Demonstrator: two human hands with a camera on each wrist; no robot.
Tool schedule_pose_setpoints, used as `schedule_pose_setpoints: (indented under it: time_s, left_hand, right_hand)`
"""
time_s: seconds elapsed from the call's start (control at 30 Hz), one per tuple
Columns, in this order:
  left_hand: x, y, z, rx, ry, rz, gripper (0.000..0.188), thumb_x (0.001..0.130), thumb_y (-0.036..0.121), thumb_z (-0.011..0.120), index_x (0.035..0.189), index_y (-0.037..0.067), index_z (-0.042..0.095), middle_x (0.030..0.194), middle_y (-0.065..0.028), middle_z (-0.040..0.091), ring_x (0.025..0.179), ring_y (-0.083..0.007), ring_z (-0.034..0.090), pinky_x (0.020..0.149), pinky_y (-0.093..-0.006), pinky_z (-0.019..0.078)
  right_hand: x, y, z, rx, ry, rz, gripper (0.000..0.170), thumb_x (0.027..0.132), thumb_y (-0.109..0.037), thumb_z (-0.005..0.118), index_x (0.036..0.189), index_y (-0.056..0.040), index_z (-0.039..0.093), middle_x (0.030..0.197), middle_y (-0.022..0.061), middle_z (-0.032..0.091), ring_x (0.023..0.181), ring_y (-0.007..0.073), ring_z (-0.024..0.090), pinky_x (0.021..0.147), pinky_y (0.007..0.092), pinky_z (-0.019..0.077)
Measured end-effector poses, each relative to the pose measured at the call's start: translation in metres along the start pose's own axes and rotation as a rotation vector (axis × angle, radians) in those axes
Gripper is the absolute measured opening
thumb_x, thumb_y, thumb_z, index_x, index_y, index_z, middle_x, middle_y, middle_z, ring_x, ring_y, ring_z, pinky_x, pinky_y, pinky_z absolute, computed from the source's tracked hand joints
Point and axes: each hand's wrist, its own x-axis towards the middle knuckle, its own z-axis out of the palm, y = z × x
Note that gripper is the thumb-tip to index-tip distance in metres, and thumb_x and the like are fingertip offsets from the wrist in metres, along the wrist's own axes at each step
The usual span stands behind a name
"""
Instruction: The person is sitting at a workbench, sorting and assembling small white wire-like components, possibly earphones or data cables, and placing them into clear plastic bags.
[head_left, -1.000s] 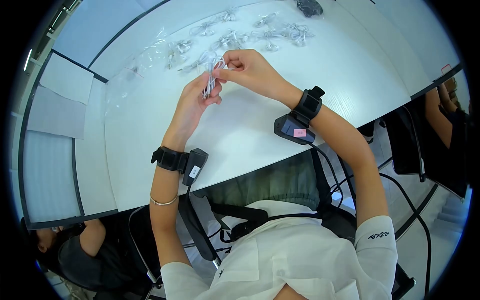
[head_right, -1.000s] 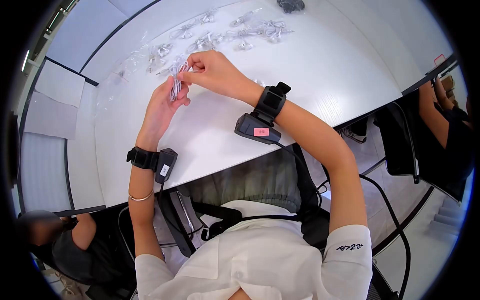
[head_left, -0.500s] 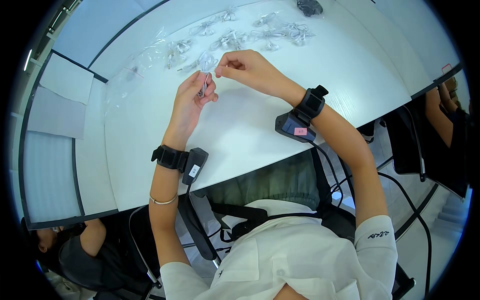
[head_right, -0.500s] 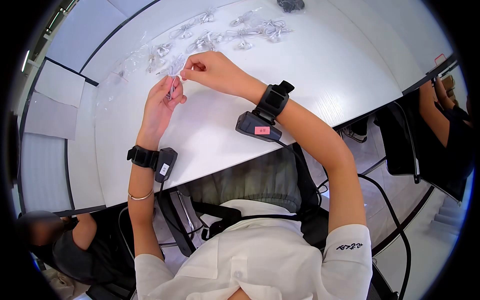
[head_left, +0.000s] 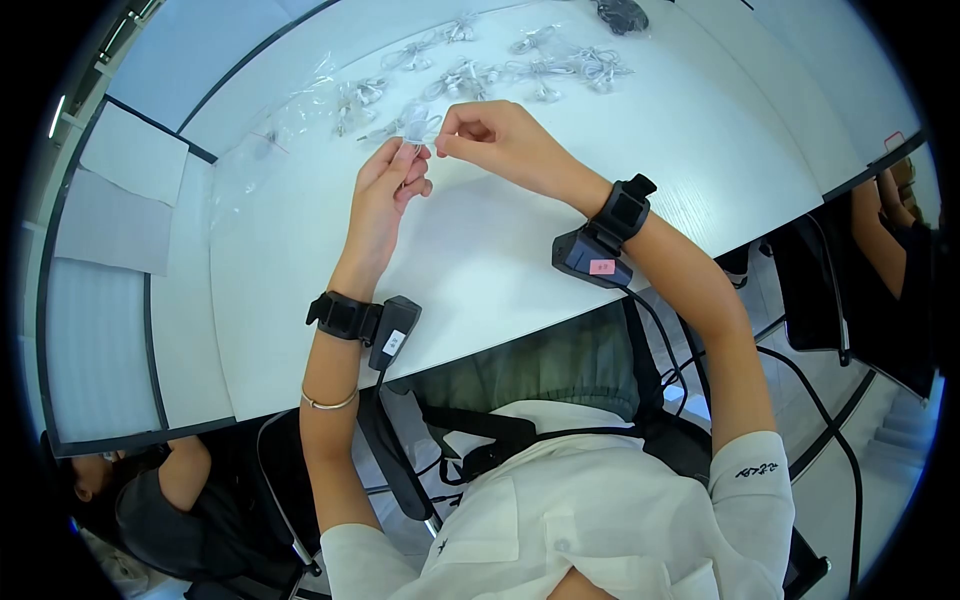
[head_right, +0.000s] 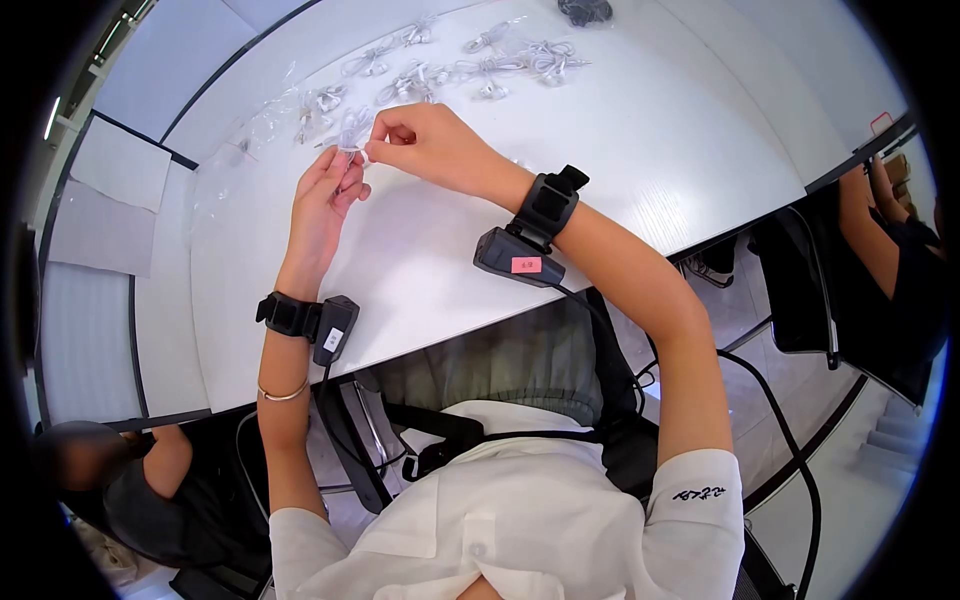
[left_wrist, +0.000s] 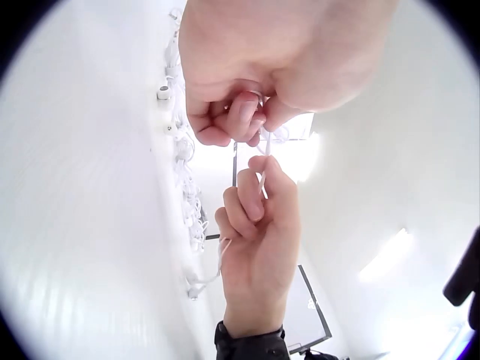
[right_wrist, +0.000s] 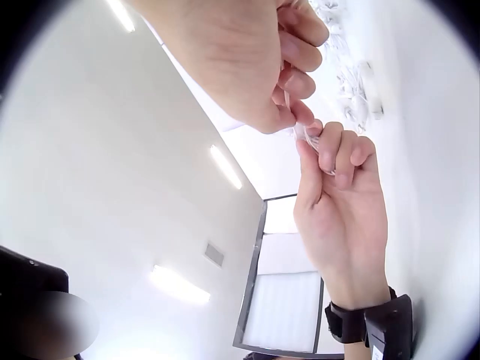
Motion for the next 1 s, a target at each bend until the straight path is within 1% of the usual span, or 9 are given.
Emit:
schedule_pose_setpoints:
  time_s: [0.2, 0.3, 0.4, 0.5, 0.6, 0.67, 0.7, 0.83, 1.0]
  left_hand:
    - [-0.001, -0.001, -0.002, -0.196, -0.062, 0.023, 0.021, 0.093, 0.02, 0.04, 0.089, 0.002, 0.048, 0.068, 0.0033, 0.035, 0.062, -0.0063, 0.033, 0.067, -0.0252, 0.0352]
    - [-0.002, -0.001, 0.001, -0.294, -0.065, 0.018, 0.023, 0.094, 0.023, 0.039, 0.086, 0.003, 0.047, 0.068, 0.0028, 0.034, 0.062, -0.0078, 0.032, 0.067, -0.0251, 0.0338]
    - [-0.005, 0.002, 0.005, -0.278, -0.05, -0.036, 0.026, 0.094, 0.026, 0.038, 0.083, 0.004, 0.045, 0.067, 0.0025, 0.034, 0.061, -0.0089, 0.032, 0.065, -0.0256, 0.0326]
    - [-0.004, 0.001, -0.003, -0.229, -0.149, -0.01, 0.028, 0.095, 0.027, 0.036, 0.081, 0.005, 0.045, 0.066, 0.0027, 0.033, 0.06, -0.0097, 0.031, 0.063, -0.0266, 0.0318]
    - [-0.003, 0.0, -0.007, -0.164, -0.176, 0.004, 0.028, 0.095, 0.027, 0.036, 0.08, 0.005, 0.045, 0.065, 0.0028, 0.033, 0.059, -0.0096, 0.031, 0.061, -0.0272, 0.0316]
    - [-0.004, 0.001, -0.005, -0.092, -0.124, 0.017, 0.028, 0.094, 0.026, 0.036, 0.079, 0.005, 0.046, 0.064, 0.0027, 0.034, 0.059, -0.0096, 0.032, 0.061, -0.0275, 0.032]
    - [-0.003, 0.0, -0.005, -0.1, -0.093, 0.032, 0.031, 0.093, 0.025, 0.038, 0.077, 0.002, 0.051, 0.062, 0.0023, 0.036, 0.054, -0.0086, 0.031, 0.06, -0.0272, 0.0357]
    - [-0.004, 0.002, -0.002, -0.081, -0.049, 0.037, 0.03, 0.093, 0.026, 0.043, 0.083, 0.0, 0.054, 0.067, 0.001, 0.043, 0.058, -0.007, 0.035, 0.062, -0.0263, 0.0383]
    - [-0.003, 0.001, 0.001, -0.012, -0.023, 0.06, 0.032, 0.093, 0.03, 0.044, 0.083, 0.001, 0.055, 0.069, 0.001, 0.045, 0.059, -0.0072, 0.036, 0.064, -0.026, 0.0389]
  right_hand:
    - [0.0, -0.002, -0.001, -0.02, -0.012, 0.023, 0.019, 0.084, -0.02, 0.055, 0.08, -0.0015, 0.059, 0.062, -0.0026, 0.051, 0.059, 0.0033, 0.042, 0.055, 0.0201, 0.0328]
    - [0.003, 0.006, 0.001, 0.008, -0.003, -0.015, 0.021, 0.085, -0.022, 0.056, 0.081, -0.002, 0.06, 0.059, -0.0041, 0.046, 0.056, 0.0035, 0.036, 0.052, 0.021, 0.0285]
    - [0.001, 0.002, -0.001, -0.014, 0.001, -0.014, 0.022, 0.085, -0.024, 0.057, 0.082, -0.0025, 0.06, 0.056, -0.0045, 0.041, 0.054, 0.0041, 0.034, 0.05, 0.022, 0.0269]
    - [0.0, -0.002, 0.0, -0.034, 0.019, -0.064, 0.021, 0.084, -0.024, 0.058, 0.083, -0.0034, 0.061, 0.054, -0.0047, 0.035, 0.053, 0.0051, 0.03, 0.048, 0.0237, 0.0248]
    - [0.001, -0.001, 0.002, -0.084, 0.06, -0.087, 0.023, 0.082, -0.027, 0.06, 0.081, -0.0042, 0.061, 0.051, 0.0011, 0.041, 0.048, 0.011, 0.035, 0.047, 0.0279, 0.0285]
    - [-0.001, -0.003, 0.002, -0.147, 0.082, -0.094, 0.023, 0.082, -0.028, 0.06, 0.082, -0.005, 0.061, 0.051, 0.0015, 0.041, 0.048, 0.012, 0.035, 0.047, 0.028, 0.029]
    - [-0.001, -0.004, 0.001, -0.173, 0.08, -0.103, 0.022, 0.082, -0.028, 0.06, 0.083, -0.0059, 0.061, 0.051, 0.0021, 0.042, 0.048, 0.0134, 0.037, 0.047, 0.0286, 0.0299]
    - [-0.002, -0.005, 0.001, -0.245, 0.126, -0.12, 0.02, 0.081, -0.027, 0.06, 0.084, -0.0073, 0.062, 0.051, 0.0037, 0.045, 0.048, 0.0162, 0.042, 0.047, 0.0304, 0.0323]
    - [-0.002, -0.003, 0.001, -0.281, 0.175, -0.13, 0.02, 0.08, -0.027, 0.061, 0.086, -0.0081, 0.063, 0.053, 0.0039, 0.048, 0.049, 0.0174, 0.045, 0.048, 0.031, 0.0345]
